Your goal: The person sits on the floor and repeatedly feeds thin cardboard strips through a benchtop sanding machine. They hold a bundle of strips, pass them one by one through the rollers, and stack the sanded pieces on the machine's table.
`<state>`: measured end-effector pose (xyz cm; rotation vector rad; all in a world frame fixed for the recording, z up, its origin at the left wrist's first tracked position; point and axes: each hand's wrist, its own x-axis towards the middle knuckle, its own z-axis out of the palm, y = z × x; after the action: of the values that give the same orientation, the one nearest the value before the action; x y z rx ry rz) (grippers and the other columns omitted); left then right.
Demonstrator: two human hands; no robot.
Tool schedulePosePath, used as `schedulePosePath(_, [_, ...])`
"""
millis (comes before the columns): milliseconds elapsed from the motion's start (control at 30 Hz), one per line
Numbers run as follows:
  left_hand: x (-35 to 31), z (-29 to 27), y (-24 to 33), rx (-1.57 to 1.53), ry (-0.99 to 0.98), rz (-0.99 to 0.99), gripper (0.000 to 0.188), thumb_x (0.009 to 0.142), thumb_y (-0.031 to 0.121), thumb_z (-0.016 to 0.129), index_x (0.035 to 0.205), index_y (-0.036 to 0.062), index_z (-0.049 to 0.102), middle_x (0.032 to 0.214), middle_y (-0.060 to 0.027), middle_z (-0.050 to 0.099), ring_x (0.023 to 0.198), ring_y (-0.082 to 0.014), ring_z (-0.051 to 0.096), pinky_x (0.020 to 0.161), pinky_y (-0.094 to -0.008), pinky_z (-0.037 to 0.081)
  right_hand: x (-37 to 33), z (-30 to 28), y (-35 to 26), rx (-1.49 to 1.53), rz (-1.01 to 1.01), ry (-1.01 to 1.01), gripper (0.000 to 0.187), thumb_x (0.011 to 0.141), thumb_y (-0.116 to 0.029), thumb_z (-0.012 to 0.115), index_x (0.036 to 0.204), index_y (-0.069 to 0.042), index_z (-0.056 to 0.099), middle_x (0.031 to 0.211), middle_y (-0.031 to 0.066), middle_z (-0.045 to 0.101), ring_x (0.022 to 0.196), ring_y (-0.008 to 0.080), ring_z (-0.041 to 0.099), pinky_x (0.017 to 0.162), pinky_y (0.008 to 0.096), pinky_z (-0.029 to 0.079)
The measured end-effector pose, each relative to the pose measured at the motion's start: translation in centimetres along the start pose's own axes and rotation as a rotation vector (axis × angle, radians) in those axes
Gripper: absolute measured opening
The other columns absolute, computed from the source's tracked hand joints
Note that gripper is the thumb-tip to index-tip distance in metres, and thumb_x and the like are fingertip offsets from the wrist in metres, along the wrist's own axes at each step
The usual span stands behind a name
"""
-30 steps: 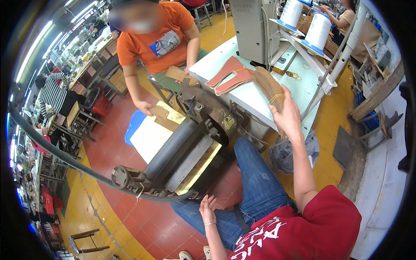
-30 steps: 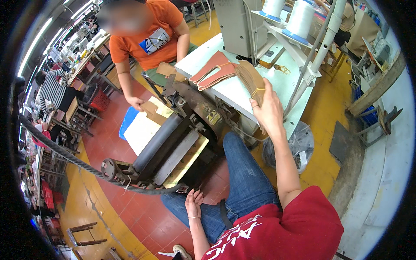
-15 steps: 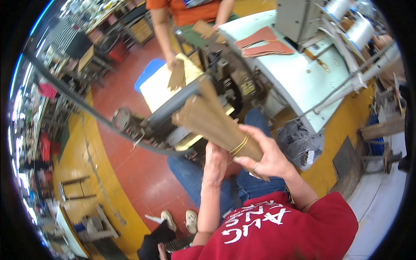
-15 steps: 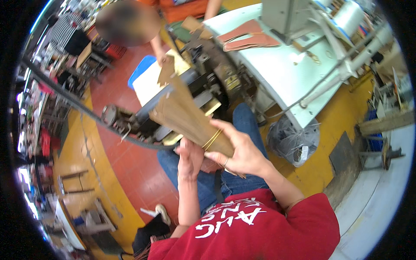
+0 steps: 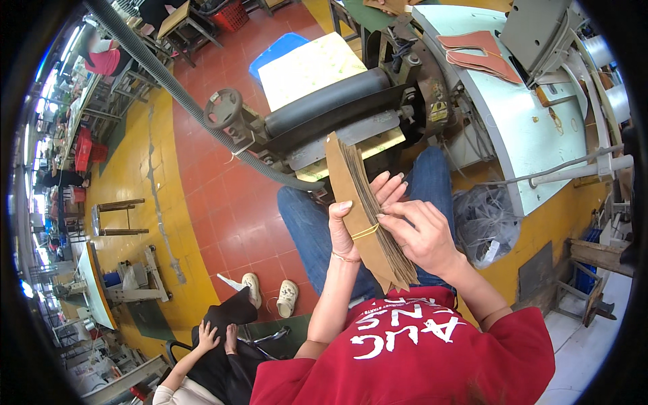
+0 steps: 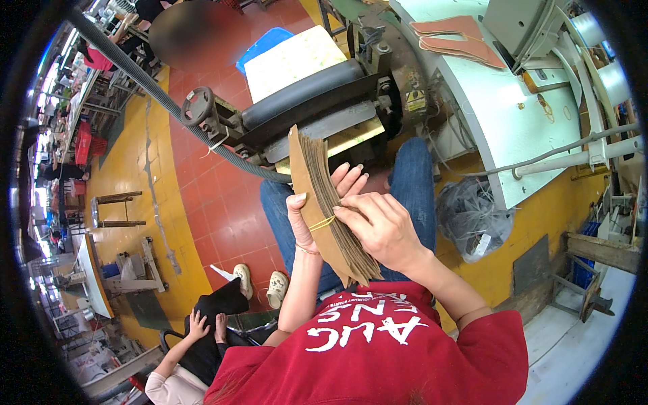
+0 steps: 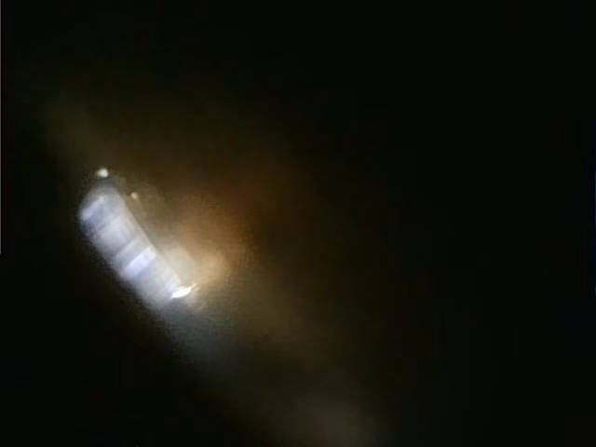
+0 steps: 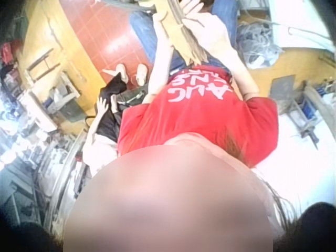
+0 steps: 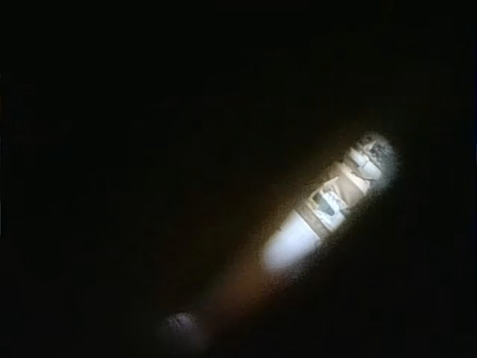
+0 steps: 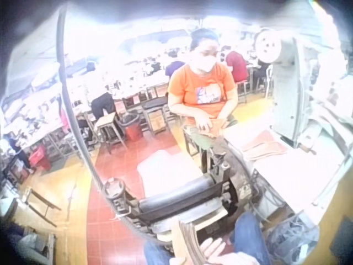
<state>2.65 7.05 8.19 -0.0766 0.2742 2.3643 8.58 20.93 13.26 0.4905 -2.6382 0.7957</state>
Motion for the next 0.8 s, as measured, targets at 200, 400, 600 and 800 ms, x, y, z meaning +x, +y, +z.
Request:
schedulePosePath(200, [0.1, -0.1, -0.2, -0.017, 0.046, -0.035, 0.081, 0.071, 0.038, 0.056, 0.136, -0.0053, 0.034, 0.141, -0.0257, 0.032, 0.131, -0.0350, 0.034, 0.112, -0.0416, 0.024, -0.3, 0.6, 0.4, -0.024, -0.032, 0.009, 0.017, 0.077, -0.011, 0.059, 0.093, -0.005, 0.059, 0.094, 0.0072, 0.056, 0.088, 0.0225, 0.056, 0.075, 0.0330, 0.044])
schedulePosePath(400, [-1.0, -0.3, 0.2, 0.038, -0.064, -0.041, 0.074, 0.071, 0.038, 0.052, 0.128, -0.0077, 0.043, 0.116, -0.0254, 0.055, 0.121, -0.0397, 0.045, 0.110, -0.0478, 0.026, -0.2, -0.7, 1.5, 0.939, 0.090, -0.343, 0.019, 0.092, -0.019, 0.052, 0.081, -0.004, 0.051, 0.092, 0.0095, 0.048, 0.092, 0.0258, 0.047, 0.082, 0.0348, 0.037])
schedulePosePath(600, [-1.2, 1.0, 1.8, 0.085, -0.011, 0.394, 0.053, 0.069, 0.033, 0.056, 0.110, -0.0006, 0.051, 0.076, -0.0075, 0.059, 0.093, -0.0262, 0.061, 0.101, -0.0476, 0.036, -1.9, -1.7, 1.6, 0.780, 0.075, -0.407, 0.027, 0.089, -0.028, 0.058, 0.073, -0.007, 0.055, 0.064, 0.0028, 0.047, 0.060, 0.0197, 0.046, 0.064, 0.0315, 0.032])
schedulePosePath(800, [-4.0, 4.3, 7.6, 0.086, -0.090, 0.719, 0.054, 0.071, 0.032, 0.060, 0.113, 0.0023, 0.043, 0.080, -0.0016, 0.043, 0.075, -0.0132, 0.046, 0.068, -0.0297, 0.038, -6.0, -1.8, 0.3, 0.425, 0.104, -0.205, 0.018, 0.078, -0.026, 0.069, 0.072, -0.010, 0.062, 0.074, 0.0009, 0.058, 0.069, 0.0195, 0.054, 0.067, 0.0328, 0.038])
